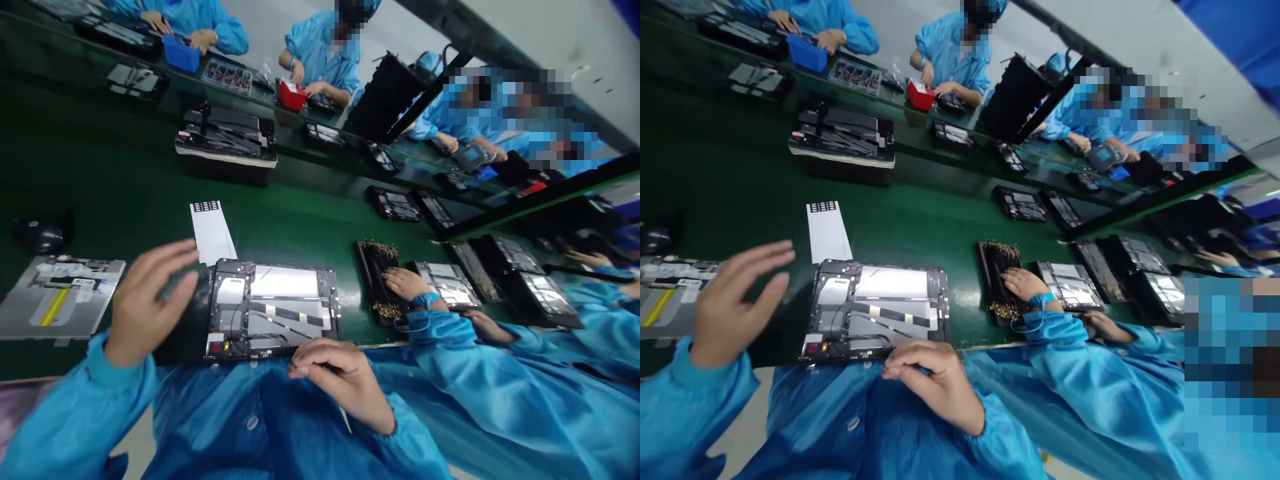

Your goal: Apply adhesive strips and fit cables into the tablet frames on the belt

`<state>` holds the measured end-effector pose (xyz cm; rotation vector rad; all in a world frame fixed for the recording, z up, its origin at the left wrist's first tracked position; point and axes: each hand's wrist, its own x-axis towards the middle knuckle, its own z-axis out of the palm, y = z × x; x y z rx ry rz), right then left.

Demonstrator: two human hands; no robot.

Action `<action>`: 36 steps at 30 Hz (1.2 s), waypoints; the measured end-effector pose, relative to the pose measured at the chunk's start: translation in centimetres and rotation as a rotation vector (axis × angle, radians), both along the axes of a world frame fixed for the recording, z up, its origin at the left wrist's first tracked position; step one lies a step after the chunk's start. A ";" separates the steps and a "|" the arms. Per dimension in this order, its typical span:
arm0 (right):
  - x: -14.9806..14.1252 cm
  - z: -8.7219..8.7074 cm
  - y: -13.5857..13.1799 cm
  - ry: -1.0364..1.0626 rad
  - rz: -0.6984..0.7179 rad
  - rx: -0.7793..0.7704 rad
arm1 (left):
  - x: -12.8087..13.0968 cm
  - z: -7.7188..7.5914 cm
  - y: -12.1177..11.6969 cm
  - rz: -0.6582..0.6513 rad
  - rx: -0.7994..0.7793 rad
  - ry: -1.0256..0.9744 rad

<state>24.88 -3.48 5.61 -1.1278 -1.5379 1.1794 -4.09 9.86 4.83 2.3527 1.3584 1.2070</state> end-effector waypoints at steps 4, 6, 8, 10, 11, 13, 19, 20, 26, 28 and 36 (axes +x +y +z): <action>-1.2 -0.9 -1.0 -0.176 -0.043 0.173 | 1.9 0.1 -7.2 -0.312 0.015 0.096; -1.8 -1.4 -1.2 -0.260 -0.032 0.254 | 2.7 -1.0 -9.0 -0.376 0.045 0.126; -2.2 -2.0 -1.3 -0.346 -0.034 0.300 | 3.4 -2.1 -9.8 -0.384 0.096 0.130; -2.5 -2.7 -1.4 -0.430 -0.061 0.312 | 3.8 -2.9 -10.0 -0.374 0.130 0.126; -2.6 -3.0 -1.4 -0.466 -0.077 0.316 | 3.9 -3.1 -10.0 -0.367 0.140 0.119; -2.8 -3.7 -1.5 -0.522 -0.102 0.324 | 4.0 -3.4 -9.8 -0.359 0.147 0.100; -3.1 -4.0 -1.5 -0.630 -0.115 0.365 | 3.9 -3.6 -9.6 -0.379 0.151 0.087; -3.2 -3.9 -1.5 -0.635 -0.115 0.370 | 3.8 -3.7 -9.6 -0.382 0.148 0.085; -3.3 -3.8 -1.4 -0.659 -0.123 0.388 | 3.7 -4.7 -9.8 -0.390 0.117 0.072; -3.4 -3.8 -1.3 -0.664 -0.127 0.385 | 3.7 -4.9 -9.9 -0.394 0.118 0.095; -2.3 -3.5 -1.6 -0.492 -0.166 0.383 | 3.5 -4.9 -10.0 -0.387 0.092 0.172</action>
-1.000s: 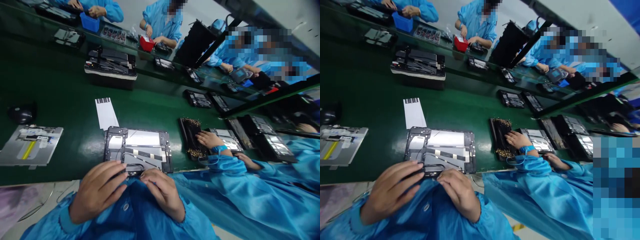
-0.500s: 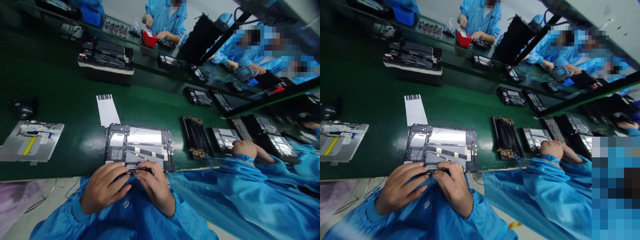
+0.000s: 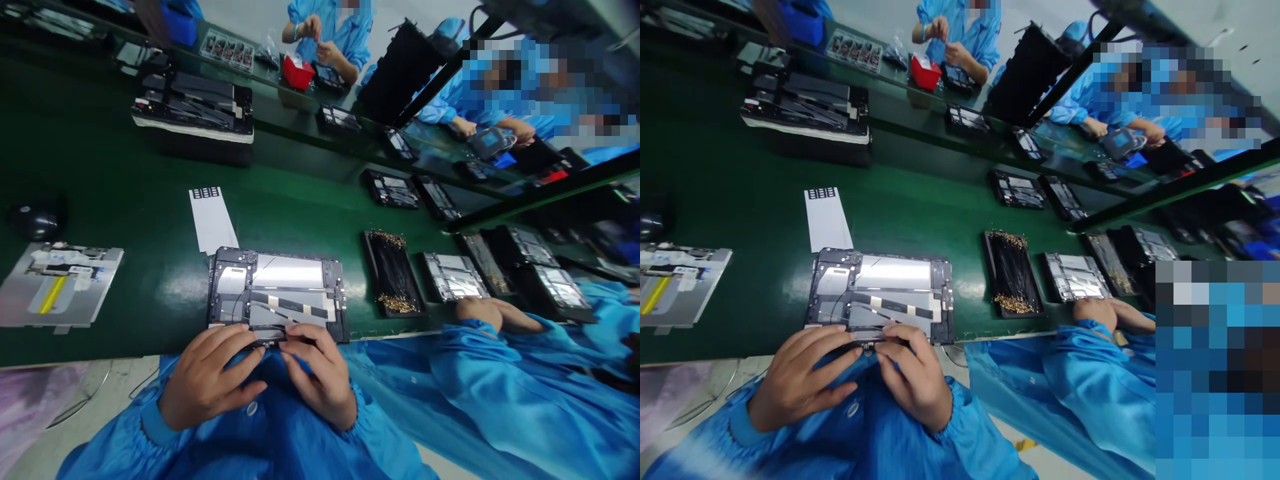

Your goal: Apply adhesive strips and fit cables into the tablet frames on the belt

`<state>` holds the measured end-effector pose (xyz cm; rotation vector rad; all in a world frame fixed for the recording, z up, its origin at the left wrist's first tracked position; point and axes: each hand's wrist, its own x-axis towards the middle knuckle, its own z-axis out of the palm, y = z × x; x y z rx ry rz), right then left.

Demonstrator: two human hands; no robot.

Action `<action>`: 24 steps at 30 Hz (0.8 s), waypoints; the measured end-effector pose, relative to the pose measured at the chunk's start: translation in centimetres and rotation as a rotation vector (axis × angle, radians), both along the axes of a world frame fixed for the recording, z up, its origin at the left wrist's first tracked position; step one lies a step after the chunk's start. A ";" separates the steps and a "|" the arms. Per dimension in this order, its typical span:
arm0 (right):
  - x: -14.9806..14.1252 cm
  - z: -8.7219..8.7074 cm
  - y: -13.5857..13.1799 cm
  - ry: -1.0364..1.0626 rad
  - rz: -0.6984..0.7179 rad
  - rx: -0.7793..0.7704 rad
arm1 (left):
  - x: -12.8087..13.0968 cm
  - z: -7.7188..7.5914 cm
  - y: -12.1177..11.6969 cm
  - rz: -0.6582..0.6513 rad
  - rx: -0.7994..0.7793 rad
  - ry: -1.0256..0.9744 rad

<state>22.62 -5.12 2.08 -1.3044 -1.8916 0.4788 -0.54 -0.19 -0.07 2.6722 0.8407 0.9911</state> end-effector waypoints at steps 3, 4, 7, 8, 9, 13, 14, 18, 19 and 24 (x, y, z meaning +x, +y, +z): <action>0.6 -0.1 -0.2 -0.009 0.002 0.104 | 0.1 0.1 -0.1 0.002 -0.010 0.006; 0.6 -0.2 -0.2 -0.030 0.025 0.141 | 0.1 0.1 -0.1 0.004 -0.012 0.009; 0.6 -0.5 -0.1 -0.094 0.079 0.220 | 0.1 0.2 -0.1 0.005 -0.018 0.010; 0.5 -0.6 -0.1 -0.114 0.085 0.229 | 0.1 0.2 -0.1 0.005 -0.019 0.006; 0.5 -0.7 0.0 -0.133 0.086 0.234 | 0.1 0.3 0.0 0.006 -0.020 0.003; 0.4 -1.0 0.2 -0.187 0.089 0.230 | 0.2 0.1 0.3 0.010 -0.018 0.001; 0.4 -1.1 0.3 -0.194 0.092 0.226 | 0.2 0.1 0.3 0.011 -0.016 0.000; 0.6 -0.3 0.6 -0.247 0.143 0.194 | 0.5 0.6 -0.2 0.022 -0.018 -0.017; 0.6 0.2 0.8 -0.278 0.169 0.182 | 0.4 1.1 -0.3 0.027 -0.037 -0.023; 2.0 4.8 5.2 -0.337 0.439 0.033 | -1.4 4.4 3.2 0.026 -0.150 -0.021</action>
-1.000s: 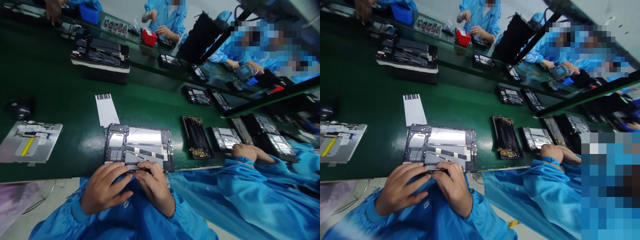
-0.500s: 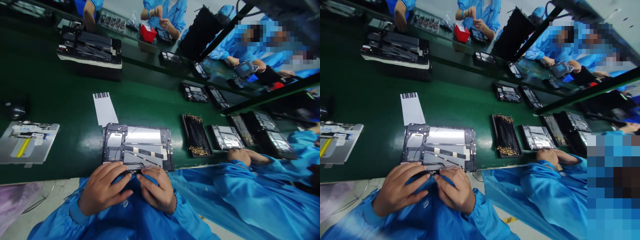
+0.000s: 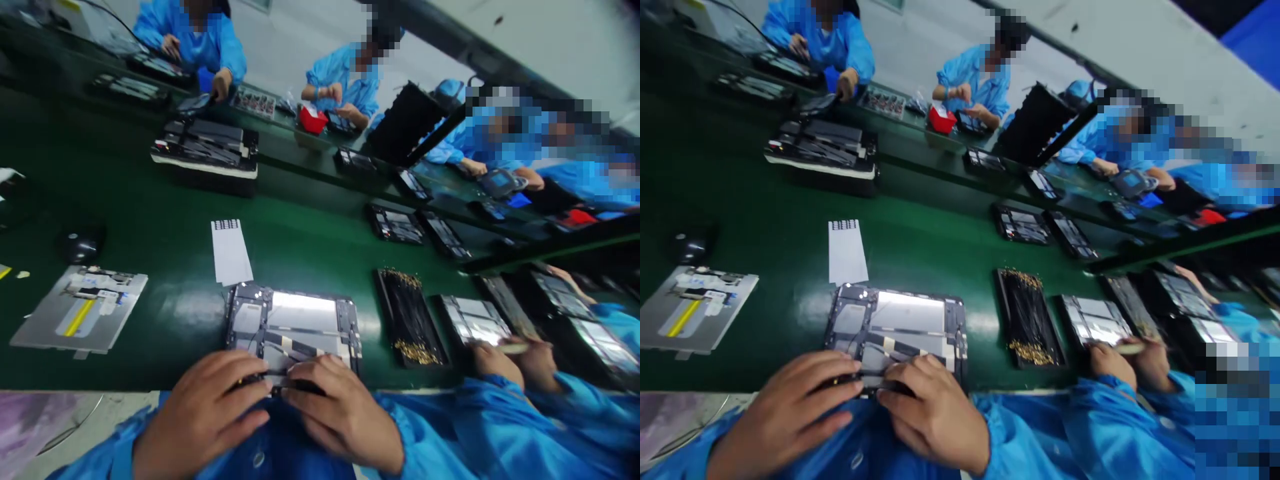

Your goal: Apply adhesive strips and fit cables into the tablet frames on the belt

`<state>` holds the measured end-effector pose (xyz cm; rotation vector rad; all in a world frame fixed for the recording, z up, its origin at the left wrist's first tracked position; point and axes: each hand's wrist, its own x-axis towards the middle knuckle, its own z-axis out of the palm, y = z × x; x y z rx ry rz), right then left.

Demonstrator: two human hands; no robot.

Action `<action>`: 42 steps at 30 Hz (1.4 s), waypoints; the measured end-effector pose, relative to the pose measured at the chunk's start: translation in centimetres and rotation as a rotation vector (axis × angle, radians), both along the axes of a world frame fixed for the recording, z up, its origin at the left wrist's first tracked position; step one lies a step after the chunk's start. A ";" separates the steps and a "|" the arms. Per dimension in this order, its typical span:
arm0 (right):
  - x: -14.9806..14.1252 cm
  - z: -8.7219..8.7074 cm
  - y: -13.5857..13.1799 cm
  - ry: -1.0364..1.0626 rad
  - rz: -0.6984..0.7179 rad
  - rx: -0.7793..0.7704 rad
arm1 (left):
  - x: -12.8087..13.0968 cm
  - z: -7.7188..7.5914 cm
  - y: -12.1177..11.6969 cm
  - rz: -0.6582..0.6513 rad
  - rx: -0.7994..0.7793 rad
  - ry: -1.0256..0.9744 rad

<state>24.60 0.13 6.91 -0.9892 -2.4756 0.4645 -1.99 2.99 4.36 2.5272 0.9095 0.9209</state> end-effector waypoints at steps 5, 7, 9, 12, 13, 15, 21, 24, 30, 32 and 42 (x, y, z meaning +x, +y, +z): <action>-0.5 1.8 13.0 0.150 0.168 -0.076 | -2.3 -2.0 13.6 0.390 -0.134 0.073; -2.2 0.1 19.4 0.085 0.151 -0.080 | -2.8 -4.7 18.9 0.424 -0.174 0.128; -4.2 -2.6 25.1 0.010 0.117 -0.115 | -3.1 -7.2 22.2 0.433 -0.228 0.190; -6.8 -6.6 31.0 -0.025 0.093 -0.159 | -3.5 -9.7 23.6 0.423 -0.291 0.262; -7.4 -7.7 32.1 -0.030 0.081 -0.172 | -3.5 -10.0 23.5 0.418 -0.302 0.277; -8.1 -9.3 33.4 -0.039 0.054 -0.198 | -3.6 -10.3 23.1 0.413 -0.315 0.298; -9.3 -10.8 34.0 -0.068 0.049 -0.267 | -3.5 -10.3 23.0 0.421 -0.323 0.326; -10.3 -9.5 34.7 -0.058 0.062 -0.312 | -3.5 -10.3 23.2 0.416 -0.304 0.342; -4.9 -1.3 31.0 0.134 -0.012 -0.411 | -3.8 -9.7 23.5 0.351 -0.265 0.342; -1.2 1.8 26.0 0.304 -0.085 -0.453 | -3.7 -9.3 23.6 0.316 -0.256 0.307; 8.0 -0.8 -0.8 0.667 -0.444 -0.456 | -5.6 -3.6 19.4 0.404 -0.044 -0.089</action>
